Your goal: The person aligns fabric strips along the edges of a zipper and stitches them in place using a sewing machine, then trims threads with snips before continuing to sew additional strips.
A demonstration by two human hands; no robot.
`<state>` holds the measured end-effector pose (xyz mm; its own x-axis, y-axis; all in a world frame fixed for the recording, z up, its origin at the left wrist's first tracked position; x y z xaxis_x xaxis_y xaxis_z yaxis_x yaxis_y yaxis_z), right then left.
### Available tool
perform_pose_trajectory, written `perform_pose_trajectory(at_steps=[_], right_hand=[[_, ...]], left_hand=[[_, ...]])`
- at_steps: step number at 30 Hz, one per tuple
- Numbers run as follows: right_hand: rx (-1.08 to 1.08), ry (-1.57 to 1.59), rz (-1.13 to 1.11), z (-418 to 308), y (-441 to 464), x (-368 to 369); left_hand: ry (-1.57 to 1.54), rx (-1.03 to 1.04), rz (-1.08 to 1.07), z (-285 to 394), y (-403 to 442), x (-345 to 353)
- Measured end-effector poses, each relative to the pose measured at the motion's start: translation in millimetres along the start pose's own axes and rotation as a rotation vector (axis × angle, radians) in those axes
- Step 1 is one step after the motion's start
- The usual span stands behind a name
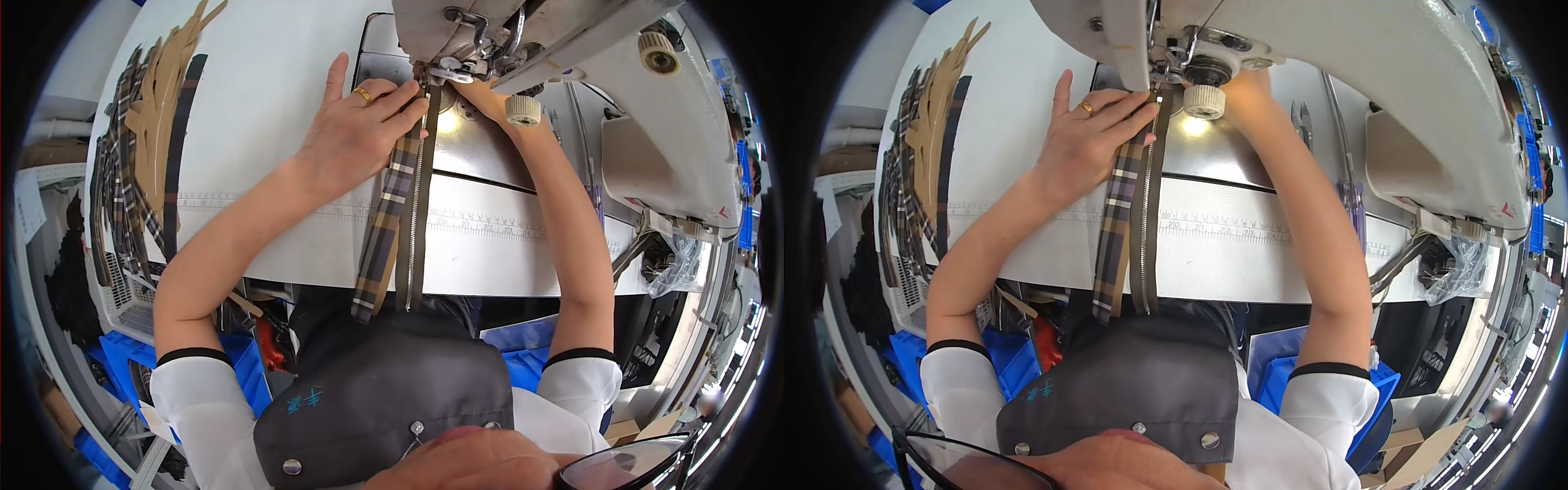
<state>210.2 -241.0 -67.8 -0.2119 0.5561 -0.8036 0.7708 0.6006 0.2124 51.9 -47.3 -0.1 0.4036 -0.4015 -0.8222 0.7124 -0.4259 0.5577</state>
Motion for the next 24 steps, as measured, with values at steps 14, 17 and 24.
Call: perform_pose_trajectory(at_steps=[14, 17, 24], right_hand=[[-0.25, -0.277, 0.254, -87, -39, -44], [-0.306, -0.3, 0.175, -82, -36, -49], [-0.271, -0.225, 0.338, -78, -27, -27]], left_hand=[[-0.003, -0.026, -0.037, 0, -1, 0], [-0.013, -0.024, -0.029, 0, -1, -1], [0.004, -0.005, -0.013, 0, 0, -2]])
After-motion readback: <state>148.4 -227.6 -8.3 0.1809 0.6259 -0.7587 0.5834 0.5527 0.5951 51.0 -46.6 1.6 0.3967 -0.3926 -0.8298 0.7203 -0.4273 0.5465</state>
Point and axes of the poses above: each hand's wrist, its own y-axis towards the middle knuckle, its own x-axis out of the palm, z = x × y, the point moved 1 cm from there along y, towards the middle knuckle, and after that the axes turned 3 degrees about -y, right-handed, at the moved point
